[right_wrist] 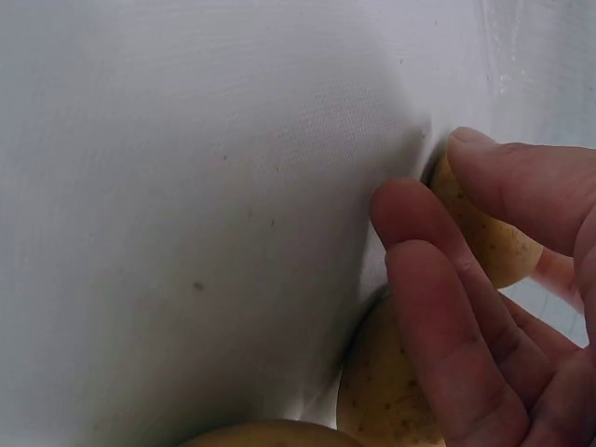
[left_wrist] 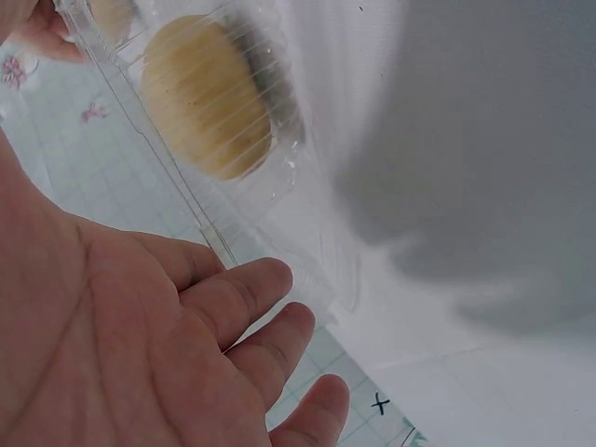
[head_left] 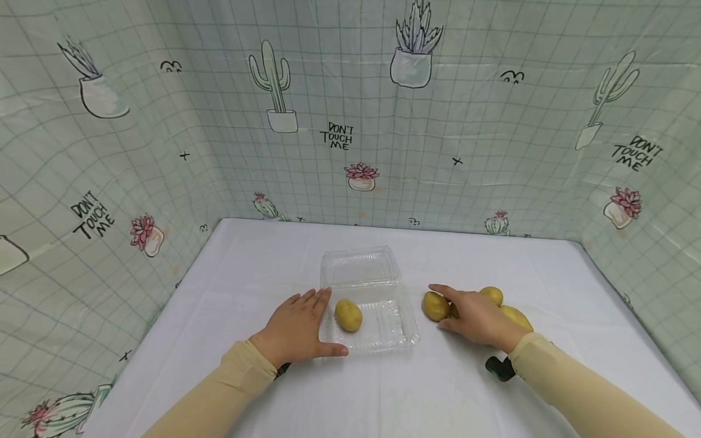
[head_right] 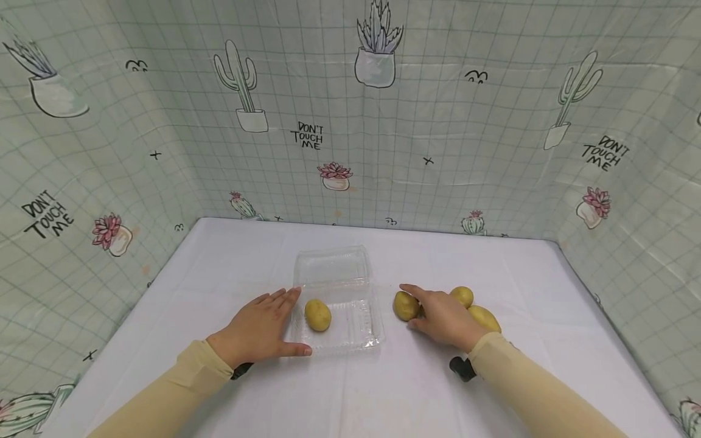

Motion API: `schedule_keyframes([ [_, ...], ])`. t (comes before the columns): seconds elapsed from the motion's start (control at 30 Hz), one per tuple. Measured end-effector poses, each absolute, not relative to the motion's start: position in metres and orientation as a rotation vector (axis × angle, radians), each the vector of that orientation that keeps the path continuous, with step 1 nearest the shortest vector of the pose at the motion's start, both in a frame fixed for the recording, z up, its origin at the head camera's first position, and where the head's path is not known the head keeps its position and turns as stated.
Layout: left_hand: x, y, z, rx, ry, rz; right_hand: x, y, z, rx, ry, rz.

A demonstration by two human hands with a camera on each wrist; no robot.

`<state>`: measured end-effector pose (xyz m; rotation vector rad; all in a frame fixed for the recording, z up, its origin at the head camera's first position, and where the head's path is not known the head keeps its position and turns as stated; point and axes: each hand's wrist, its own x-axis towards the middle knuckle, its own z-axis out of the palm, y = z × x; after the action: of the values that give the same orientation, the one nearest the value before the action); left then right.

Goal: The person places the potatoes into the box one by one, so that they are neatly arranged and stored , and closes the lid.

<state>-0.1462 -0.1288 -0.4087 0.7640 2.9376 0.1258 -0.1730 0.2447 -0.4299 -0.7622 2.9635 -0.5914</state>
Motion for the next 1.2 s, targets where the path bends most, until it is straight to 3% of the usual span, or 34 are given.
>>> schedule_keyframes([
  [1.2, -0.146, -0.1302, -0.4064, 0.776, 2.942, 0.101, -0.1802, 0.2392, -0.4319, -0.718, 2.979, -0.467],
])
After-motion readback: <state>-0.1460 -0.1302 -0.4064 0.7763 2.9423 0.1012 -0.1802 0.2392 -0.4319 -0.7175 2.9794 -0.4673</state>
